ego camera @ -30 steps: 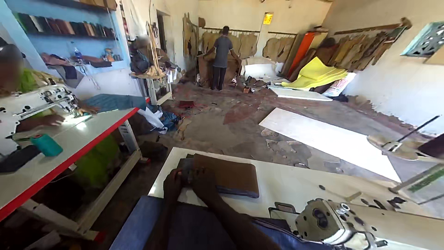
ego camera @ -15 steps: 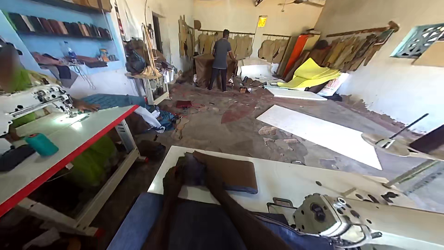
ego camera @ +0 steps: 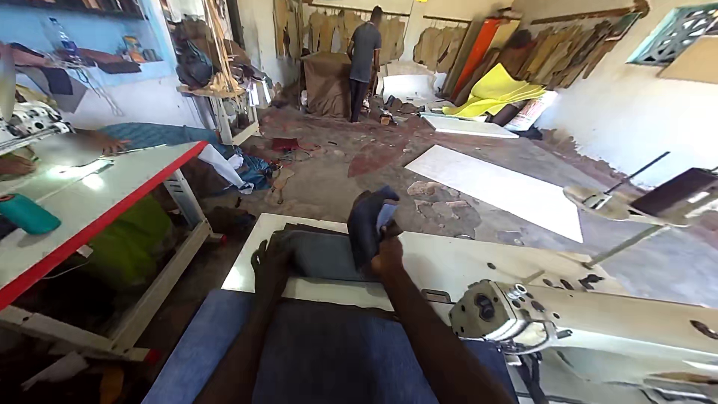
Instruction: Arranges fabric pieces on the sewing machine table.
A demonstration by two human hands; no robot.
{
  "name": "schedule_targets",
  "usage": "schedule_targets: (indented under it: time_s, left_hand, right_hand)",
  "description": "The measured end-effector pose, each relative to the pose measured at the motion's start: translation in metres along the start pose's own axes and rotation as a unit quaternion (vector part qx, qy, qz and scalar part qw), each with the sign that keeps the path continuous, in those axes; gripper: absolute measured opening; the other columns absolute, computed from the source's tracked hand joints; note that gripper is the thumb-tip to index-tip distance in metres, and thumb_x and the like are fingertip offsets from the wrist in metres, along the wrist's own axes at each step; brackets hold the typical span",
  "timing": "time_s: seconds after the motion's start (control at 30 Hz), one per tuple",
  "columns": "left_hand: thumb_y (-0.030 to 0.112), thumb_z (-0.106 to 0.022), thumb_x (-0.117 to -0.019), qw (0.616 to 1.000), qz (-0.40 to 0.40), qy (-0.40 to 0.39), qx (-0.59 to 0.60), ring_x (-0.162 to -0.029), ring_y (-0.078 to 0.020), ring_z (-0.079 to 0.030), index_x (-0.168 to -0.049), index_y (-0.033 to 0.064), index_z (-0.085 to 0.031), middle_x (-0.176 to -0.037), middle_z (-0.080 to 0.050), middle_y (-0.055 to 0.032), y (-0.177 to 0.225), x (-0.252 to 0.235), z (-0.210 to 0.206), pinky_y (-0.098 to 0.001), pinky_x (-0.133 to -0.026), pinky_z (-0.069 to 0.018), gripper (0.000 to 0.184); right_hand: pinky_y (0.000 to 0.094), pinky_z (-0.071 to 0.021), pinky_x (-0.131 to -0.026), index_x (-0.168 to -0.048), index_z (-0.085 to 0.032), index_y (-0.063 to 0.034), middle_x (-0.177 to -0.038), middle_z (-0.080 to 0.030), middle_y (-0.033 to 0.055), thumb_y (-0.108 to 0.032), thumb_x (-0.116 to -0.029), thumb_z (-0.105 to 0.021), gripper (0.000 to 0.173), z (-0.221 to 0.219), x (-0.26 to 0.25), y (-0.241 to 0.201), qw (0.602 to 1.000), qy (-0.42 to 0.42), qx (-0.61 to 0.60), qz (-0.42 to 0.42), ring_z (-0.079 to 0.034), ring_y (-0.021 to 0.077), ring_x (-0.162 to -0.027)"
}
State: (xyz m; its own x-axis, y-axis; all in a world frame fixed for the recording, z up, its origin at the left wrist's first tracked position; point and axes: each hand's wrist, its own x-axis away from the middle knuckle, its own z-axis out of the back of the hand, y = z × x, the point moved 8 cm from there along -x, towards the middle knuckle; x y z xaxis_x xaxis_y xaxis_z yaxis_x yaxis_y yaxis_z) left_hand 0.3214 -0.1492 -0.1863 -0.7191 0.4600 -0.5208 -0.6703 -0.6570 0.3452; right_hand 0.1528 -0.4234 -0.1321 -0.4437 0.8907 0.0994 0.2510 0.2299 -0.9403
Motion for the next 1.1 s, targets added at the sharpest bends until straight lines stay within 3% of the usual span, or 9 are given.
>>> schedule_targets:
  time_s: [0.1, 0.23, 0.37, 0.43, 0.53, 0.63, 0.7, 0.93, 1.1]
  left_hand:
    - [0.013, -0.064, -0.0953, 1.0, 0.003, -0.017, -0.026, -0.149, -0.0476, -0.029, -0.125, 0.0194, -0.073, -0.155, -0.049, -0.014, 0.014, -0.006, 0.003, -0.0765, -0.117, -0.0133, 0.032]
    - [0.027, -0.051, -0.102, 1.0, -0.014, -0.019, -0.021, -0.15, -0.0501, -0.026, -0.133, 0.0015, -0.065, -0.154, -0.046, -0.0237, 0.076, -0.026, 0.006, -0.0726, -0.12, -0.01, 0.043]
    - [0.058, -0.038, -0.1048, 0.987, -0.109, -0.122, 0.003, -0.152, -0.0446, -0.026, -0.15, 0.0196, -0.052, -0.163, -0.038, -0.0119, 0.125, -0.032, -0.047, -0.0713, -0.12, -0.0117, 0.061]
    - [0.069, -0.029, -0.1017, 0.977, -0.079, -0.197, -0.006, -0.156, -0.0411, -0.016, -0.157, 0.0297, -0.042, -0.168, -0.029, -0.0023, 0.117, -0.026, -0.071, -0.0727, -0.12, -0.0061, 0.07]
    - [0.071, -0.028, -0.1009, 0.981, -0.079, -0.174, -0.019, -0.154, -0.0425, -0.02, -0.156, 0.0287, -0.045, -0.167, -0.032, -0.0032, 0.1, -0.024, -0.075, -0.0734, -0.119, -0.01, 0.071]
    - [0.071, -0.029, -0.1007, 0.984, -0.083, -0.153, -0.026, -0.154, -0.0425, -0.023, -0.156, 0.0282, -0.045, -0.165, -0.036, -0.0038, 0.067, -0.024, -0.065, -0.0736, -0.119, -0.011, 0.072]
    - [0.071, -0.027, -0.1009, 0.983, -0.084, -0.158, -0.044, -0.153, -0.0432, -0.023, -0.156, 0.0279, -0.044, -0.166, -0.035, -0.0043, 0.038, -0.026, -0.053, -0.0742, -0.118, -0.0122, 0.072]
    - [0.074, -0.024, -0.0993, 0.982, -0.063, -0.163, -0.074, -0.155, -0.0408, -0.02, -0.158, 0.0292, -0.042, -0.167, -0.032, -0.0025, -0.019, -0.015, -0.027, -0.0713, -0.12, -0.0114, 0.076]
    - [0.074, -0.024, -0.0993, 0.98, -0.056, -0.177, -0.07, -0.155, -0.0426, -0.02, -0.158, 0.028, -0.042, -0.167, -0.031, -0.004, -0.017, -0.016, -0.024, -0.0724, -0.119, -0.0118, 0.077]
  right_hand:
    - [0.0433, -0.0553, -0.085, -0.123, -0.059, -0.0025, -0.108, -0.066, 0.0123, -0.026, -0.1056, -0.056, 0.03, 0.05, -0.007, -0.045, 0.992, 0.095, -0.038, 0.072, -0.065, 0.0204, -0.097]
    - [0.0388, -0.0548, -0.094, -0.133, -0.054, 0.0019, -0.118, -0.065, 0.0149, -0.016, -0.1078, -0.049, 0.031, 0.108, -0.006, -0.093, 0.954, 0.203, -0.053, 0.213, -0.065, 0.0189, -0.106]
    - [0.0396, -0.0402, -0.115, -0.154, -0.031, 0.0004, -0.152, -0.043, 0.0213, -0.023, -0.1089, -0.043, 0.052, 0.144, 0.003, -0.11, 0.911, 0.297, 0.011, 0.287, -0.046, 0.0253, -0.139]
    - [0.0418, -0.0262, -0.125, -0.161, -0.016, 0.0018, -0.165, -0.023, 0.0245, -0.031, -0.1095, -0.04, 0.065, 0.133, 0.023, -0.122, 0.876, 0.266, 0.151, 0.373, -0.027, 0.0298, -0.153]
    - [0.0473, -0.0255, -0.126, -0.159, -0.029, -0.0013, -0.167, -0.026, 0.0173, -0.029, -0.1096, -0.04, 0.058, 0.069, 0.065, -0.111, 0.823, 0.085, 0.333, 0.452, -0.024, 0.0281, -0.155]
    - [0.0532, -0.0302, -0.123, -0.15, -0.049, -0.0061, -0.158, -0.046, 0.012, -0.035, -0.1094, -0.042, 0.051, 0.011, 0.061, -0.043, 0.771, -0.138, 0.464, 0.414, -0.039, 0.0294, -0.149]
    - [0.0548, -0.024, -0.125, -0.153, -0.048, -0.0125, -0.16, -0.044, 0.0086, -0.051, -0.1086, -0.036, 0.06, 0.005, 0.04, 0.011, 0.714, -0.224, 0.565, 0.347, -0.035, 0.0284, -0.151]
    - [0.0655, -0.02, -0.121, -0.152, -0.048, -0.0079, -0.162, -0.037, 0.0188, -0.062, -0.104, -0.035, 0.074, 0.117, -0.024, 0.039, 0.701, -0.06, 0.681, 0.202, -0.029, 0.0405, -0.152]
    - [0.0679, -0.0183, -0.12, -0.144, -0.053, -0.0009, -0.159, -0.037, 0.0272, -0.062, -0.1005, -0.048, 0.075, 0.111, -0.016, 0.027, 0.725, -0.013, 0.664, 0.18, -0.026, 0.0466, -0.151]
